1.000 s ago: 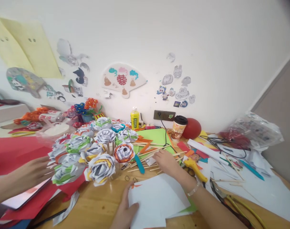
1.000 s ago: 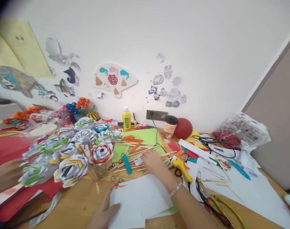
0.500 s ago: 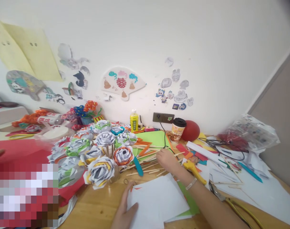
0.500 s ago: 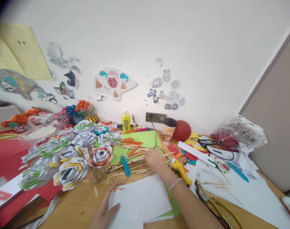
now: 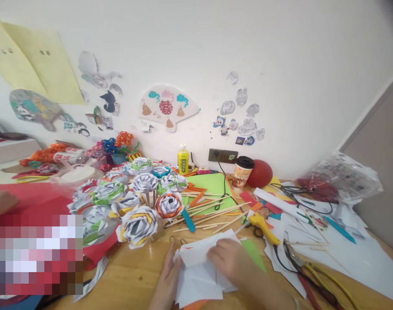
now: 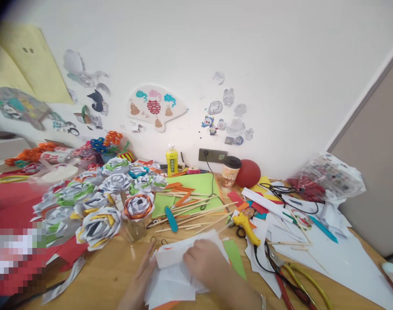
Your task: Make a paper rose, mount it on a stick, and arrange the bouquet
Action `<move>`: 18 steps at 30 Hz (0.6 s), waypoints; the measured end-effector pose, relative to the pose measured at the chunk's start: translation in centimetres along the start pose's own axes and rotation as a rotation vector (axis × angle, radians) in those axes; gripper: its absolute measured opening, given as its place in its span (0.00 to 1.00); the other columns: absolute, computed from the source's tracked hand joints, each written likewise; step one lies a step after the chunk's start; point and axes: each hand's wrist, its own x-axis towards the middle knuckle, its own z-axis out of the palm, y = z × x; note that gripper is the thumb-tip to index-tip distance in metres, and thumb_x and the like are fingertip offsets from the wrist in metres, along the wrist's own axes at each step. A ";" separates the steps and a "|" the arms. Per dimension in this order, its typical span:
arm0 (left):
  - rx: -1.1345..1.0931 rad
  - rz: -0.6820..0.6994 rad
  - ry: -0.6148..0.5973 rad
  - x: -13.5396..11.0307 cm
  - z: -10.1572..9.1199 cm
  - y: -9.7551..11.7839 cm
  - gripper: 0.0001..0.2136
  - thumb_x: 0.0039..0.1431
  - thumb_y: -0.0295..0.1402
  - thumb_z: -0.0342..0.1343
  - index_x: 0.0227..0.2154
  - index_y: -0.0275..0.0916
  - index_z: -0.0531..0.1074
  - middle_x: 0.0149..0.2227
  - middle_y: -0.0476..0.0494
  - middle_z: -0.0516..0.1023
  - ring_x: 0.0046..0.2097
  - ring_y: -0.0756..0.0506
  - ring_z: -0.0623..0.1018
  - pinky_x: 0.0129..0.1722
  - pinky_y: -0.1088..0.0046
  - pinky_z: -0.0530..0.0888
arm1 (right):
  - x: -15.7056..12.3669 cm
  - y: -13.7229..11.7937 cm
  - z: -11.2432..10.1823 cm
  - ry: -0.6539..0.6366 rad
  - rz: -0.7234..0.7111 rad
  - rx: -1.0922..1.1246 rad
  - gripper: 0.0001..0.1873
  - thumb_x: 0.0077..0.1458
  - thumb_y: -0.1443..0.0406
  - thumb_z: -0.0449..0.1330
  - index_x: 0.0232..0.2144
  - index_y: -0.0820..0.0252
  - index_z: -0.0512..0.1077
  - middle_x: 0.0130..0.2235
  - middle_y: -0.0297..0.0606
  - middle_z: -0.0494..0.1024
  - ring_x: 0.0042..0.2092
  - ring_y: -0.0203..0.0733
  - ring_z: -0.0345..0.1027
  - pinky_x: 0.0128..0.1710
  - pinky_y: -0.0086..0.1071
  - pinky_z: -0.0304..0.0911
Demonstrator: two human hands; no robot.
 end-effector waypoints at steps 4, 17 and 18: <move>0.102 0.066 0.018 -0.4 0.2 0.8 0.35 0.48 0.49 0.55 0.56 0.35 0.57 0.64 0.35 0.54 0.65 0.39 0.49 0.62 0.63 0.50 | -2.4 -3.1 2.2 -0.084 0.033 0.052 0.08 0.56 0.73 0.52 0.29 0.62 0.70 0.30 0.39 0.76 0.28 0.40 0.63 0.26 0.31 0.58; 0.150 0.052 0.109 -0.6 -3.2 0.5 0.36 0.35 0.43 0.65 0.50 0.40 0.63 0.57 0.38 0.67 0.64 0.34 0.54 0.62 0.54 0.50 | -2.2 5.8 3.3 -0.133 0.762 0.443 0.24 0.56 0.74 0.46 0.54 0.65 0.65 0.58 0.45 0.65 0.59 0.42 0.56 0.60 0.40 0.51; 0.124 -0.008 0.133 -0.9 -3.7 0.7 0.35 0.35 0.44 0.65 0.50 0.40 0.63 0.56 0.37 0.69 0.63 0.33 0.55 0.62 0.52 0.51 | -2.1 6.4 3.3 -0.081 0.806 0.485 0.24 0.57 0.73 0.46 0.54 0.65 0.65 0.58 0.46 0.65 0.59 0.41 0.56 0.59 0.39 0.52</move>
